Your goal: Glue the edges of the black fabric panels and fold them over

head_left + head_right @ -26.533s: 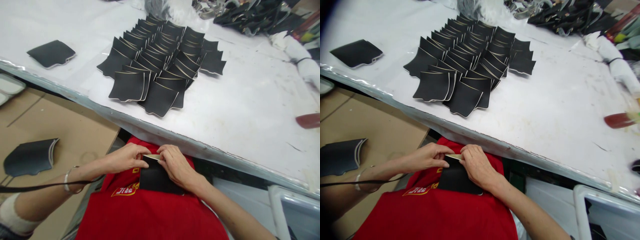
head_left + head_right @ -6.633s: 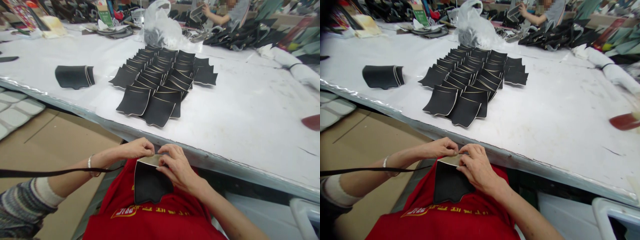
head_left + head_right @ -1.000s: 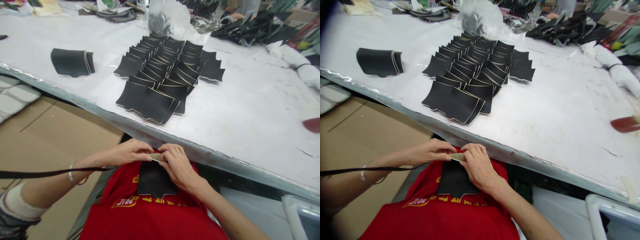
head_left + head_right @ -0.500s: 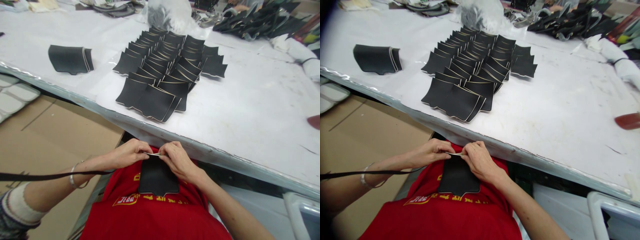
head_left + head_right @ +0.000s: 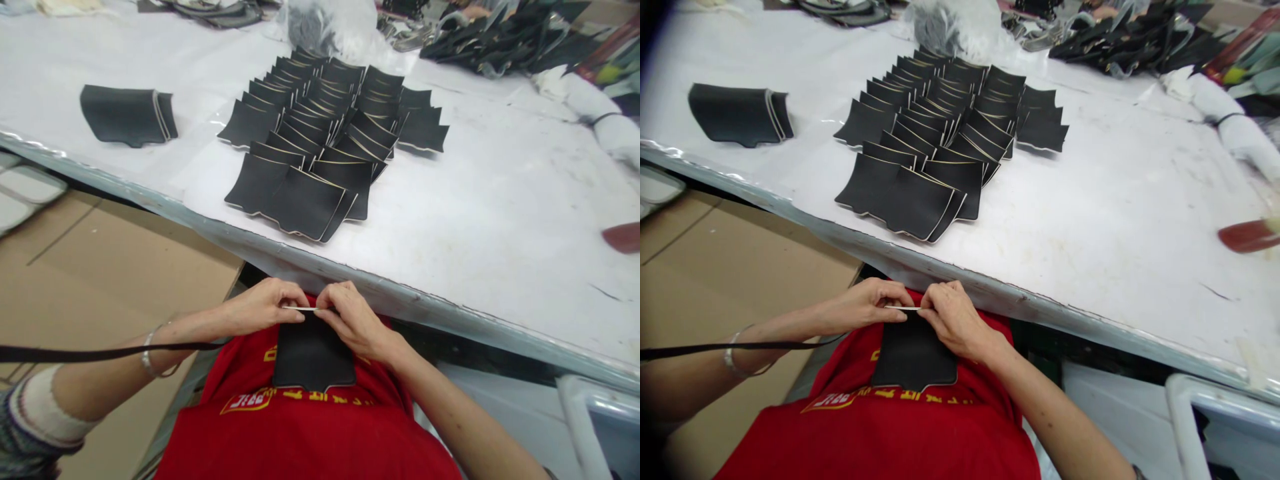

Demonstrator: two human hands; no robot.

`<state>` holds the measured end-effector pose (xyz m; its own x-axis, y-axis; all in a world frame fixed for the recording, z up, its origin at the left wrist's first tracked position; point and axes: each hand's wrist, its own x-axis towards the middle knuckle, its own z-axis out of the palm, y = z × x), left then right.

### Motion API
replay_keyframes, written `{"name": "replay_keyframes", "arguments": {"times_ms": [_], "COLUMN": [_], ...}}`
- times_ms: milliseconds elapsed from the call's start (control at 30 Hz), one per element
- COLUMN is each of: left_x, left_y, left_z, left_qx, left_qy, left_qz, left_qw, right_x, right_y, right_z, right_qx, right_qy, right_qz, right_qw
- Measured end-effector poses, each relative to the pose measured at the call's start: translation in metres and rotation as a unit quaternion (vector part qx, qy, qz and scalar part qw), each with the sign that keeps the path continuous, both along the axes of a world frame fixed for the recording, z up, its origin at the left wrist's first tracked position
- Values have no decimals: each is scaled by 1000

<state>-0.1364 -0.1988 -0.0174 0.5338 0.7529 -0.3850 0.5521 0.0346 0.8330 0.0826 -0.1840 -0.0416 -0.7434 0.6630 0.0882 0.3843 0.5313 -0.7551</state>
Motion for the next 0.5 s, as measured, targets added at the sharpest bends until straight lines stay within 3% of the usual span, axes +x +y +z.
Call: {"name": "replay_keyframes", "arguments": {"times_ms": [267, 500], "left_x": [12, 9], "left_y": [-1, -1], "left_z": [1, -6], "left_qx": [49, 74], "left_qy": [-19, -1], "left_qz": [-14, -56], "left_qw": [999, 996], "right_x": [4, 24], "right_y": [-2, 0], "right_z": [9, 2], "right_qx": [-28, -22], "right_qy": [12, -36], "right_qz": [-34, 12], "right_qw": [999, 999]}}
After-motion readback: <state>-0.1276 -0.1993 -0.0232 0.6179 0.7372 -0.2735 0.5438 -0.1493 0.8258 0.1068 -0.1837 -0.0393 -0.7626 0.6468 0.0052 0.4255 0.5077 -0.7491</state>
